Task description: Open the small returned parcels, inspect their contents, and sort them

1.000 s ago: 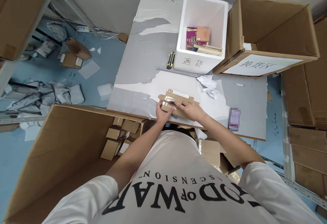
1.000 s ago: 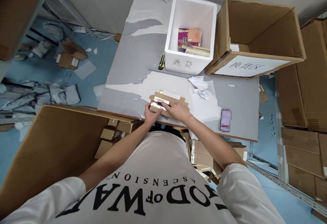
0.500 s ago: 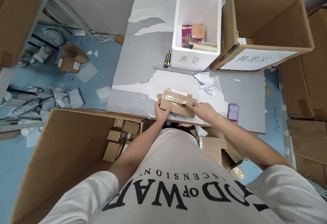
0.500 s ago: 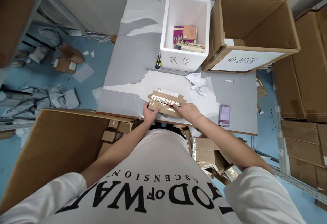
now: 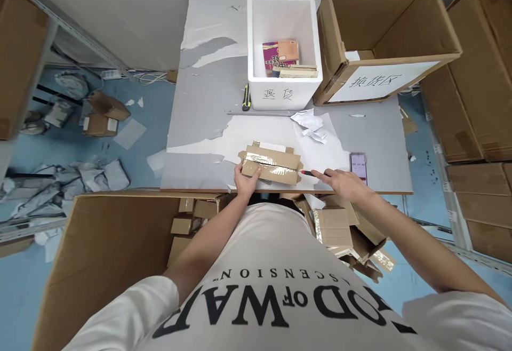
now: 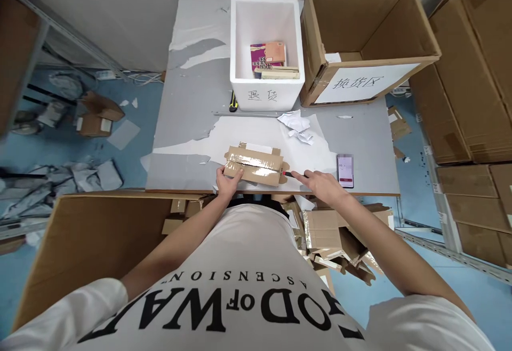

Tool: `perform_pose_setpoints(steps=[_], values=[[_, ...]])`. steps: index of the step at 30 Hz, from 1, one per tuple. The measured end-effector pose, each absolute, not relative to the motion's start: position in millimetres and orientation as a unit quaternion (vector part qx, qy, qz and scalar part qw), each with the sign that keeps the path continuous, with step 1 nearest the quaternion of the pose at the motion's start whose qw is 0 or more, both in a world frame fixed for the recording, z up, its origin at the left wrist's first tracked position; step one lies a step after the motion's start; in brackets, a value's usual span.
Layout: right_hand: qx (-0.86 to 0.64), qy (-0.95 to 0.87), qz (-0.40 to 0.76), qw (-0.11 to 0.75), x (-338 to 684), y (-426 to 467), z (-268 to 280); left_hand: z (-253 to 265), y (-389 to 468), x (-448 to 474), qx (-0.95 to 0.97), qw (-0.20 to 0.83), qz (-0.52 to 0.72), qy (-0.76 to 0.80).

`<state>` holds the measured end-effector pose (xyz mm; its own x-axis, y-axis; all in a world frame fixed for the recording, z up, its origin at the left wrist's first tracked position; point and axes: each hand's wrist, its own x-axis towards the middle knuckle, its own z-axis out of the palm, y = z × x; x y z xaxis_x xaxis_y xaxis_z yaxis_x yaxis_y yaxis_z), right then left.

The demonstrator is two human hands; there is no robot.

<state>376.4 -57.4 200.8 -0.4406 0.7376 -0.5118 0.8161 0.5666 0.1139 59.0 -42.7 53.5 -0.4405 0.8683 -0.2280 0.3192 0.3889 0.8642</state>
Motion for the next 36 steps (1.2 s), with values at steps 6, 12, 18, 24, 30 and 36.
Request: perform_pose_setpoints(steps=[6,12,18,24,30,36], values=[[0.466,0.849,-0.08,0.236,388,-72,205,56,-45,57,0.403,0.355,0.376,0.755],[0.579,0.797,-0.104,0.137,428,-82,205,55,-39,56,0.397,0.361,0.376,0.755],[0.758,0.637,-0.132,0.042,405,-76,106,56,-38,56,0.394,0.366,0.37,0.757],[0.829,0.519,-0.2,0.057,380,-63,26,58,-37,53,0.397,0.371,0.35,0.763],[0.829,0.533,-0.162,0.052,381,-69,7,62,-37,54,0.391,0.368,0.349,0.768],[0.814,0.573,-0.072,-0.052,388,-17,24,68,-37,54,0.384,0.373,0.342,0.773]])
